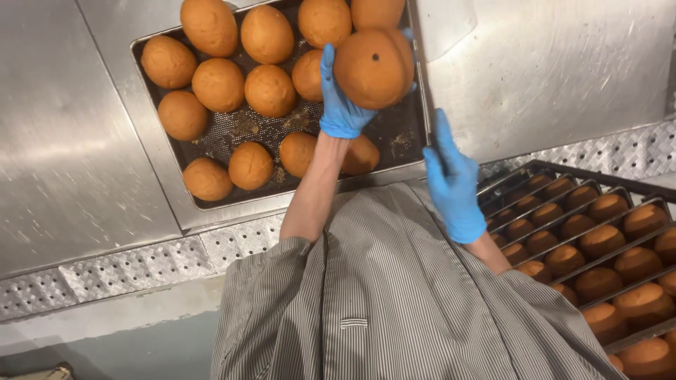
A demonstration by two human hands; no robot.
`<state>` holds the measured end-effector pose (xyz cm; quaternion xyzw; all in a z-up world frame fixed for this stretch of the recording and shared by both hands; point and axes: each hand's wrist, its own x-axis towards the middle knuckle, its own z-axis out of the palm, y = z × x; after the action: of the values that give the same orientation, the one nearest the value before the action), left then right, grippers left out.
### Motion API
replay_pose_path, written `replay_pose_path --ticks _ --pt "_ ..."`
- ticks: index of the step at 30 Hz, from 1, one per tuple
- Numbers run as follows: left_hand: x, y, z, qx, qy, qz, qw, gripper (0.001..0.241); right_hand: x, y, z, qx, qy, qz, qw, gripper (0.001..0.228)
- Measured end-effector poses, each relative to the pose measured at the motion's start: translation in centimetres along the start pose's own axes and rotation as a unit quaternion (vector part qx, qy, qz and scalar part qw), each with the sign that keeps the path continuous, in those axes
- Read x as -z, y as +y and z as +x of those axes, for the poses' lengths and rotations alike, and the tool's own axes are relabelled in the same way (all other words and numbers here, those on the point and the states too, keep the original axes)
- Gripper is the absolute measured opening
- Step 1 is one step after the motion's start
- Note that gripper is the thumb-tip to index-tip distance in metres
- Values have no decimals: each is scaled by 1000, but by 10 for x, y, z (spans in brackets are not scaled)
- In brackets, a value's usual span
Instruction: Cutting a cross pattern into the tops of baked buns using a knife on a commercial baking tray.
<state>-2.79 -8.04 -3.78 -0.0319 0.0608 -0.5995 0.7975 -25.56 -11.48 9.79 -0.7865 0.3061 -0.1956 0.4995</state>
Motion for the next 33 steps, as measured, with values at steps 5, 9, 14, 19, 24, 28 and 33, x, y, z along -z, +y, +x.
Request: replay_pose_path --ticks 5,9,14,19,24,28,33 --pt "-32 15 -6 -71 46 80 993 56 -25 -12 2 77 -24 -57 995 65" --pt "-49 13 -15 -95 -51 114 988 55 -34 -20 9 87 -34 -66 993 63" --pt "-58 14 -21 -112 -95 137 980 52 -38 -19 10 82 -44 -80 992 65" --pt "-64 19 -22 -125 -104 154 975 48 -42 -15 4 75 -54 -87 992 67" --pt "-58 22 -21 -129 -97 133 978 49 -45 -21 2 80 -45 -119 989 65" --pt "-85 23 -29 -210 -138 206 946 39 -46 5 -21 103 -41 -160 981 64" --pt "-45 17 -30 -136 4 129 982 45 -56 -26 21 100 -36 -122 987 65"
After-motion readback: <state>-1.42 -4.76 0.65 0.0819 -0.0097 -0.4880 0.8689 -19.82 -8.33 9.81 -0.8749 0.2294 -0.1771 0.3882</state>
